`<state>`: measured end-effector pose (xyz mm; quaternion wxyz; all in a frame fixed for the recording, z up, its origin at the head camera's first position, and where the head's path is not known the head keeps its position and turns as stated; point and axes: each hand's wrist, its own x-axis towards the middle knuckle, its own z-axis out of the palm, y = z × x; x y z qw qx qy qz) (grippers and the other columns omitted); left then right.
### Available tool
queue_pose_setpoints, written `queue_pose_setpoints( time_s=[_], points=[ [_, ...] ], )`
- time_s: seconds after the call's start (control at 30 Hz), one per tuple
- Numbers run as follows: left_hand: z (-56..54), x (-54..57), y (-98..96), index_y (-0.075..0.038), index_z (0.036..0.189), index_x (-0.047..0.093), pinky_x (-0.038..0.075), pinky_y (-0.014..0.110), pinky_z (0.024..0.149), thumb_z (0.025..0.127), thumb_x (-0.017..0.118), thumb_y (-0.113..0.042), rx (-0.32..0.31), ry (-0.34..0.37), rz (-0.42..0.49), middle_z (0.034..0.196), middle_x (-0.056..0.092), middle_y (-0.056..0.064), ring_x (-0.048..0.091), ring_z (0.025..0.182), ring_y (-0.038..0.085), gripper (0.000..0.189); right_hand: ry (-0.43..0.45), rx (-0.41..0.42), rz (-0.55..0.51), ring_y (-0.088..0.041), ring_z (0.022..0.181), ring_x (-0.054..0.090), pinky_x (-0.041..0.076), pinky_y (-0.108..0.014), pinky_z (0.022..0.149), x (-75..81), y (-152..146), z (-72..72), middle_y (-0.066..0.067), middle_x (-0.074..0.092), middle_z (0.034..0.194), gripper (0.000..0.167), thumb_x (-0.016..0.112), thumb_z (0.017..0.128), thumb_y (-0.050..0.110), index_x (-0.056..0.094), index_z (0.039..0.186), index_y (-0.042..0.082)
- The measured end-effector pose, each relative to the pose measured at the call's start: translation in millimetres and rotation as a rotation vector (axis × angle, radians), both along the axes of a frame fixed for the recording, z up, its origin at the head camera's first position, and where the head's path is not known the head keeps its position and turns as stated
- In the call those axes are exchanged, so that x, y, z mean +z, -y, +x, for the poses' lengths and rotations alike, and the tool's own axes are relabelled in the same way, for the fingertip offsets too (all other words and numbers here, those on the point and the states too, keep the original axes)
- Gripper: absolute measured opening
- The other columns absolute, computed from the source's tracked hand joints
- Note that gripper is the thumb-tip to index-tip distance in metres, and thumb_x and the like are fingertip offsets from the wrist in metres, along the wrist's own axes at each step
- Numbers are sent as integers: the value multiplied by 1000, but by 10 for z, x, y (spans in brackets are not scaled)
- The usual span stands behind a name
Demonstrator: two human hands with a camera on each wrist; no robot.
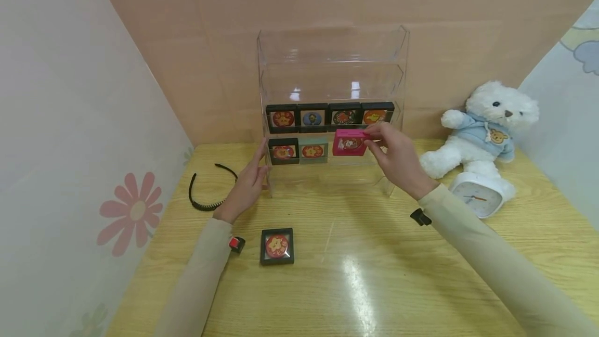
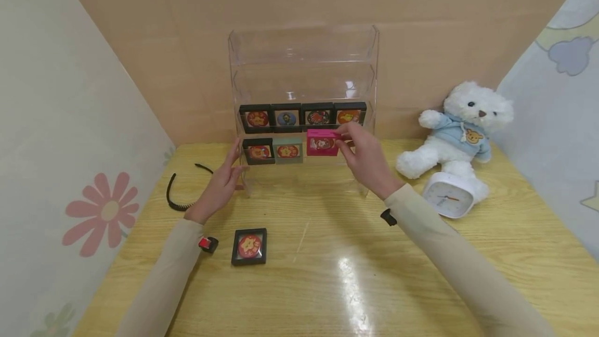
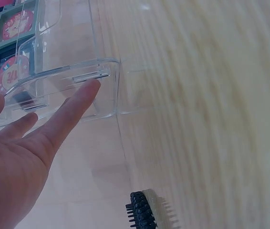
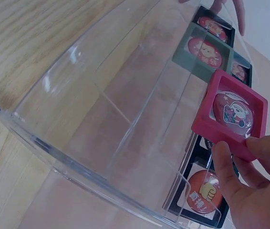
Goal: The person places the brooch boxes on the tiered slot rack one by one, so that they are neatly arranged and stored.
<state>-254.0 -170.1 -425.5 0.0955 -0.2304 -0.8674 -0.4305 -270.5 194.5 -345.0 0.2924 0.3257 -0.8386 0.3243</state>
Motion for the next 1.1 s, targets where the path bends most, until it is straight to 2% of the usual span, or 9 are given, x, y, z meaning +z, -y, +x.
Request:
queue_pose_setpoints(
  time_s=[0.2,0.43,0.77,1.1],
  points=[
    [-4,-5,7,-38,163,-3,43,54,106,112,36,-17,-1,0,6,168,12,6,54,129,36,68,56,-4,10,-35,95,71,59,-48,79,-30,50,-86,-18,68,107,21,68,93,-8,61,112,-5],
    [-6,-2,5,-40,162,-4,51,51,98,112,35,-18,-2,26,12,168,12,6,56,127,35,67,108,-7,29,-35,95,71,59,-48,81,-105,104,-165,-18,69,105,18,68,94,-7,61,110,-4],
    [-10,-1,7,-36,163,-3,48,53,100,112,36,-15,-11,2,14,168,12,7,57,126,36,68,159,-19,38,-36,91,73,60,-47,77,-211,150,-186,-20,70,105,18,69,92,-9,62,107,-4],
    [-1,3,9,-38,163,-3,43,52,107,111,36,-15,-8,14,12,168,12,7,54,129,35,69,193,-19,60,-36,94,71,60,-46,79,-205,146,-153,-20,67,110,21,68,93,-9,61,112,-5]
  ],
)
